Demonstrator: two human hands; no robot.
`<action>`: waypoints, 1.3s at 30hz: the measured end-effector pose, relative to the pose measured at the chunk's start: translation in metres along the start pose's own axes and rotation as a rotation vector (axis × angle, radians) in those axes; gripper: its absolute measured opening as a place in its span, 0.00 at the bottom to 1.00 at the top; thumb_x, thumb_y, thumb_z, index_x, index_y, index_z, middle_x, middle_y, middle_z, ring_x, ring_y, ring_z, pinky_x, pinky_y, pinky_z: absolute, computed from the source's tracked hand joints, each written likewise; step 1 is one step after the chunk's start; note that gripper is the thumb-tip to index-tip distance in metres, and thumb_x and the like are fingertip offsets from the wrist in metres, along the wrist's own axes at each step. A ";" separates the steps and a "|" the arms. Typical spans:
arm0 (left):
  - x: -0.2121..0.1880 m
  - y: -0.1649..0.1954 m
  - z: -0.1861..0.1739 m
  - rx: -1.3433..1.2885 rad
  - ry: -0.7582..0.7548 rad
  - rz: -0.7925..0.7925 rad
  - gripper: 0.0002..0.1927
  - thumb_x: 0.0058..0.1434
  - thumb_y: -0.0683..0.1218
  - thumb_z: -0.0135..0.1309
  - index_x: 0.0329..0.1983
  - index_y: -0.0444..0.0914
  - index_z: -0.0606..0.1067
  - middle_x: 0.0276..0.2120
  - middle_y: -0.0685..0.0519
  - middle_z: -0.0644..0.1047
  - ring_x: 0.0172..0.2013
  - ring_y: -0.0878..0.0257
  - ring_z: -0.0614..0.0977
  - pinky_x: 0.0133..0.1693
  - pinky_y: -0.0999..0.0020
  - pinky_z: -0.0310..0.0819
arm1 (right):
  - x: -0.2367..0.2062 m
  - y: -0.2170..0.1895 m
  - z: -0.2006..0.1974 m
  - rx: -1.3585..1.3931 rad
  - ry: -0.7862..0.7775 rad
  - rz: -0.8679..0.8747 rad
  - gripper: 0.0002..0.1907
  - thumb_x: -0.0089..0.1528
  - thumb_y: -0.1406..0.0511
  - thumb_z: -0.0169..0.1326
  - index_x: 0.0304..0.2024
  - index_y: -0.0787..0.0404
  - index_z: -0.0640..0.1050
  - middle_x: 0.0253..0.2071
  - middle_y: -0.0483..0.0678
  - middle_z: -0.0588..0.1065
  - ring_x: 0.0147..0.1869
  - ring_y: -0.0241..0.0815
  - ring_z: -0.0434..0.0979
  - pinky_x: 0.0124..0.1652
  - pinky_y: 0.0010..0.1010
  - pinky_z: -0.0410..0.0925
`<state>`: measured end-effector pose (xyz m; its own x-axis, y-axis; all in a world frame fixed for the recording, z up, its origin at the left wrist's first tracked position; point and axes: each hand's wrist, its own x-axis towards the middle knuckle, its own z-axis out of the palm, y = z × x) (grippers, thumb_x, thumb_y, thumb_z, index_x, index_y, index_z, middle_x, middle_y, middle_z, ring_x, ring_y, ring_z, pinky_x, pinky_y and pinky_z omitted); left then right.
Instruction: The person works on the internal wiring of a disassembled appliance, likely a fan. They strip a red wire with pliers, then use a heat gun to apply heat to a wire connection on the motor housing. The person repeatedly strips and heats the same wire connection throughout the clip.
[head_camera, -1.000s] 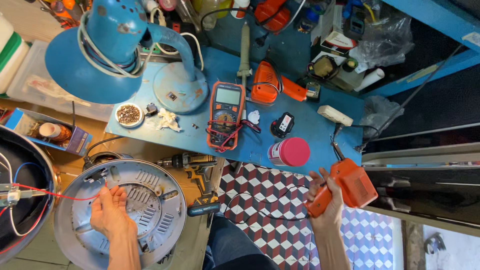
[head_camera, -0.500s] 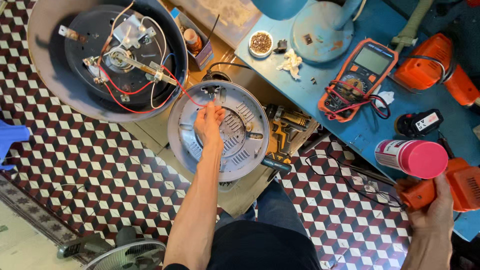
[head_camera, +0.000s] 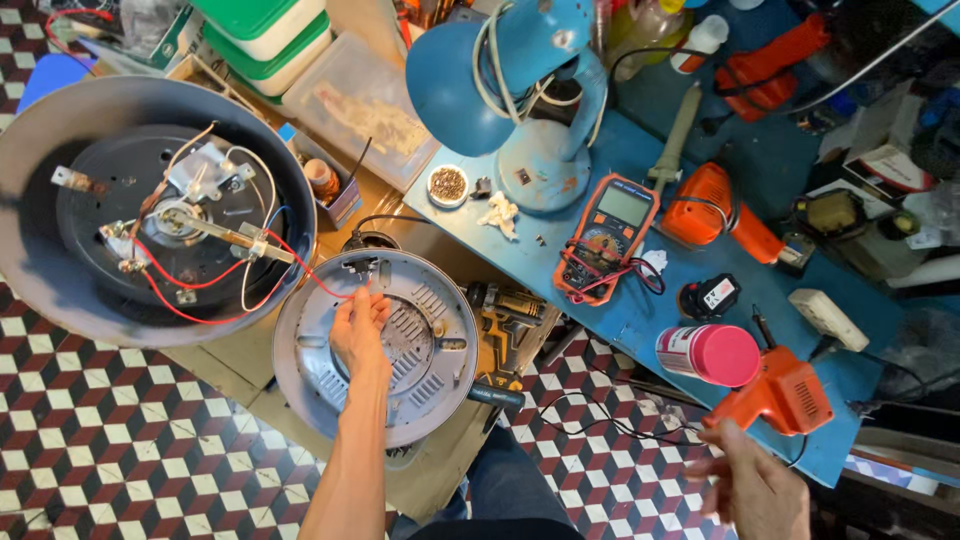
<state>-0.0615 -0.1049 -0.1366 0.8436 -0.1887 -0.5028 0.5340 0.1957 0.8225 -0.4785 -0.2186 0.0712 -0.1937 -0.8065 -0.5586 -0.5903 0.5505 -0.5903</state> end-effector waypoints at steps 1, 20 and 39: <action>-0.002 0.002 0.000 0.012 0.021 -0.011 0.16 0.68 0.49 0.57 0.49 0.31 0.74 0.37 0.47 0.81 0.34 0.62 0.83 0.36 0.72 0.79 | -0.003 -0.011 0.009 0.057 -0.058 -0.060 0.27 0.70 0.53 0.47 0.49 0.73 0.81 0.28 0.63 0.80 0.17 0.41 0.67 0.18 0.29 0.56; 0.018 0.023 -0.006 -0.036 0.067 0.142 0.16 0.68 0.49 0.55 0.41 0.29 0.76 0.33 0.45 0.82 0.30 0.64 0.84 0.33 0.73 0.78 | -0.011 0.025 0.269 -0.276 -0.596 -0.415 0.22 0.65 0.63 0.52 0.59 0.67 0.72 0.41 0.52 0.80 0.38 0.37 0.79 0.37 0.29 0.70; 0.035 0.018 -0.008 -0.103 0.081 0.091 0.15 0.68 0.49 0.56 0.43 0.30 0.77 0.33 0.48 0.82 0.29 0.65 0.84 0.32 0.73 0.79 | -0.051 -0.099 0.312 -0.252 -0.480 -0.683 0.19 0.65 0.63 0.53 0.56 0.67 0.76 0.37 0.48 0.78 0.34 0.33 0.73 0.33 0.24 0.66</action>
<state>-0.0225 -0.1003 -0.1418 0.8882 -0.0883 -0.4508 0.4548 0.3068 0.8361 -0.1660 -0.1652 -0.0236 0.5838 -0.7338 -0.3475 -0.6232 -0.1305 -0.7711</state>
